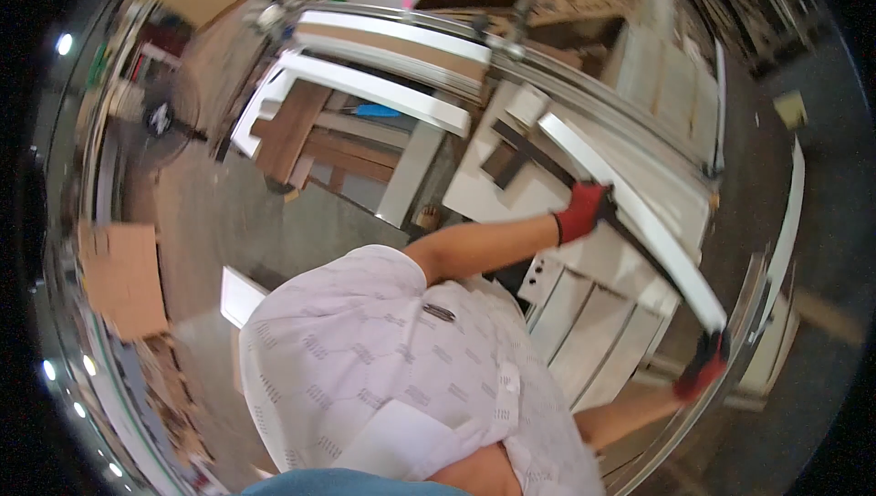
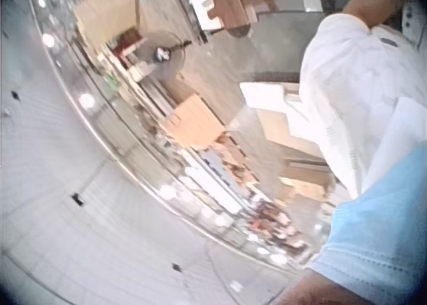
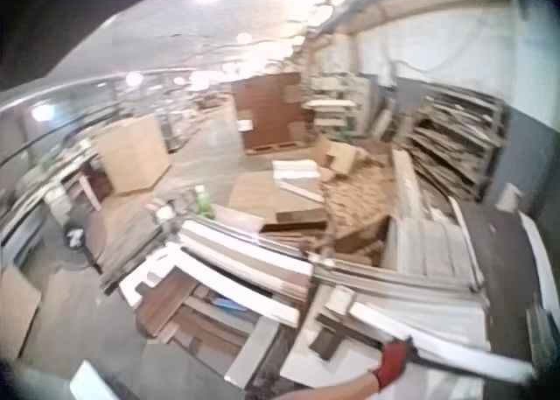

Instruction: Cutting and trimming wooden molding pieces and panels using an industrial sliding table saw.

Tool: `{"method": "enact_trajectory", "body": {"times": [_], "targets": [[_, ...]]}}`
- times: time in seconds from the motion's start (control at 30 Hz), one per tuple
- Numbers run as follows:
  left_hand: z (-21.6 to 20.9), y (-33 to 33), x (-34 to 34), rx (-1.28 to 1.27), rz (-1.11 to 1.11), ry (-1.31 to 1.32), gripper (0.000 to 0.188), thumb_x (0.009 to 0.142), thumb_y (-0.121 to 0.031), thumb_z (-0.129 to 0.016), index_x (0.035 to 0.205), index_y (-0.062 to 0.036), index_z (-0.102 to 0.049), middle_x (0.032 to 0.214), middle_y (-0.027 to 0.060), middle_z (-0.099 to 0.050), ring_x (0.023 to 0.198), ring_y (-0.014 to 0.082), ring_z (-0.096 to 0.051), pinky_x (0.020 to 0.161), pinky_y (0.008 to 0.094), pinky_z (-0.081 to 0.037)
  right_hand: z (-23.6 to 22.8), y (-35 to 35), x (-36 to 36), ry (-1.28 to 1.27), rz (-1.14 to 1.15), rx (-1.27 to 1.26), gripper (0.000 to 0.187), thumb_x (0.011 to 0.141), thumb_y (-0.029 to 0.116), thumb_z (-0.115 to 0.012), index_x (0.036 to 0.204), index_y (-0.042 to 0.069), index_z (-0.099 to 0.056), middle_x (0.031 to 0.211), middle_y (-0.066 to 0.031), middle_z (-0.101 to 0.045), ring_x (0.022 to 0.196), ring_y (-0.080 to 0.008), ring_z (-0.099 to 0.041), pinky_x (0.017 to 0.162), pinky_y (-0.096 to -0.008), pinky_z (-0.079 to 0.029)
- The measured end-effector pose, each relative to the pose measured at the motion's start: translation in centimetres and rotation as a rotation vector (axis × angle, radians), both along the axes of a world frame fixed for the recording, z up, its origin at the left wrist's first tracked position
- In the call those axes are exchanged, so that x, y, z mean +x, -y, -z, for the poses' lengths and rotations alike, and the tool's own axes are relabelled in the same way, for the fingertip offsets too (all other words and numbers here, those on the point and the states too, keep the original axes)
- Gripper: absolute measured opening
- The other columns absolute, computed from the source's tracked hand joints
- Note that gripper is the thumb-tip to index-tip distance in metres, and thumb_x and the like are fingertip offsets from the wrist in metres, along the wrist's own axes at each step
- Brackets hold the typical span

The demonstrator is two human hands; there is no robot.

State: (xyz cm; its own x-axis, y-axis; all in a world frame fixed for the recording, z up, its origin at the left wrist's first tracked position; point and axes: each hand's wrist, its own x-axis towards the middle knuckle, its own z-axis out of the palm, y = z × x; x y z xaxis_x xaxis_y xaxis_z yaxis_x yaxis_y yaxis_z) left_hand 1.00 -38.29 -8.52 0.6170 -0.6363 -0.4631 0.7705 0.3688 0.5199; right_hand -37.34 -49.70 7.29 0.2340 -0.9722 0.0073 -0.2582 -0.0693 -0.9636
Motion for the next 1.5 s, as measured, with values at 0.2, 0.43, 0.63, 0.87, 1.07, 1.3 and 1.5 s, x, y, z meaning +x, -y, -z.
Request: {"method": "enact_trajectory", "body": {"times": [0.2,0.43,0.63,0.87,1.07,1.3,1.5], "targets": [[-8.7,-9.7,4.3,-0.012,-0.237,0.165,0.028,0.088,-0.011,-0.07,0.107,-0.0029,-0.051,0.087,0.005,-0.059,0.074,0.0173,-0.058,0.065,0.0374,-0.054,-1.0,-2.9,1.1,0.088,-0.226,0.197,0.036,0.098,0.021,-0.057,0.129,0.001,-0.058,0.108,-0.0085,-0.064,0.097,-0.0189,-0.062,0.081,-0.0322,-0.048],[-10.3,-27.4,22.6,0.167,-0.738,0.302,0.047,0.085,-0.007,-0.07,0.126,-0.0041,-0.048,0.101,0.0097,-0.061,0.082,0.0145,-0.06,0.066,0.0303,-0.053,4.2,-11.5,28.4,0.102,-0.494,0.407,0.047,0.096,0.022,-0.06,0.138,0.003,-0.049,0.112,-0.008,-0.065,0.093,-0.0208,-0.065,0.078,-0.0343,-0.054],[-5.4,-38.5,38.7,0.44,-0.836,0.531,0.06,0.082,-0.003,-0.072,0.133,0.0013,-0.04,0.088,0.0114,-0.063,0.065,0.0148,-0.061,0.053,0.0304,-0.054,5.4,-20.5,47.1,0.133,-0.756,0.423,0.042,0.093,0.017,-0.065,0.129,-0.002,-0.055,0.1,-0.0066,-0.065,0.076,-0.0147,-0.064,0.071,-0.0304,-0.055],[-6.3,-42.3,41.9,0.552,-0.755,0.481,0.069,0.08,-0.014,-0.074,0.135,0.0076,-0.038,0.099,0.0177,-0.063,0.079,0.0227,-0.065,0.065,0.0363,-0.056,4.5,-24.7,52.9,-0.01,-0.691,0.402,0.043,0.092,0.016,-0.065,0.129,-0.003,-0.054,0.094,-0.0089,-0.067,0.077,-0.0164,-0.067,0.067,-0.0288,-0.054],[-4.9,-43.6,43.8,1.129,-0.941,0.77,0.084,0.078,-0.038,-0.077,0.137,0.0062,-0.038,0.13,0.03,-0.049,0.122,0.0407,-0.048,0.104,0.0493,-0.037,7.2,-23.0,53.4,-0.118,-0.696,0.295,0.039,0.093,0.02,-0.064,0.125,-0.002,-0.059,0.101,-0.0095,-0.068,0.082,-0.0189,-0.067,0.074,-0.0321,-0.055],[-1.1,-52.3,55.7,0.865,-1.066,1.007,0.065,0.092,-0.028,-0.066,0.14,0.0071,-0.039,0.138,0.0215,-0.05,0.129,0.0327,-0.047,0.108,0.0397,-0.036,15.2,-23.8,53.4,0.094,-0.46,0.163,0.037,0.101,0.035,-0.051,0.122,0.006,-0.06,0.112,-0.0071,-0.065,0.098,-0.0193,-0.062,0.089,-0.0313,-0.048],[3.8,-56.8,60.6,0.53,-0.667,0.87,0.034,0.096,-0.022,-0.058,0.123,-0.0013,-0.062,0.113,0.0084,-0.065,0.099,0.0167,-0.059,0.088,0.0292,-0.046,16.3,-27.7,56.5,0.231,-0.379,0.413,0.022,0.098,0.032,-0.059,0.107,0.012,-0.061,0.091,0.0026,-0.06,0.082,-0.0099,-0.054,0.07,-0.0289,-0.042]]}}
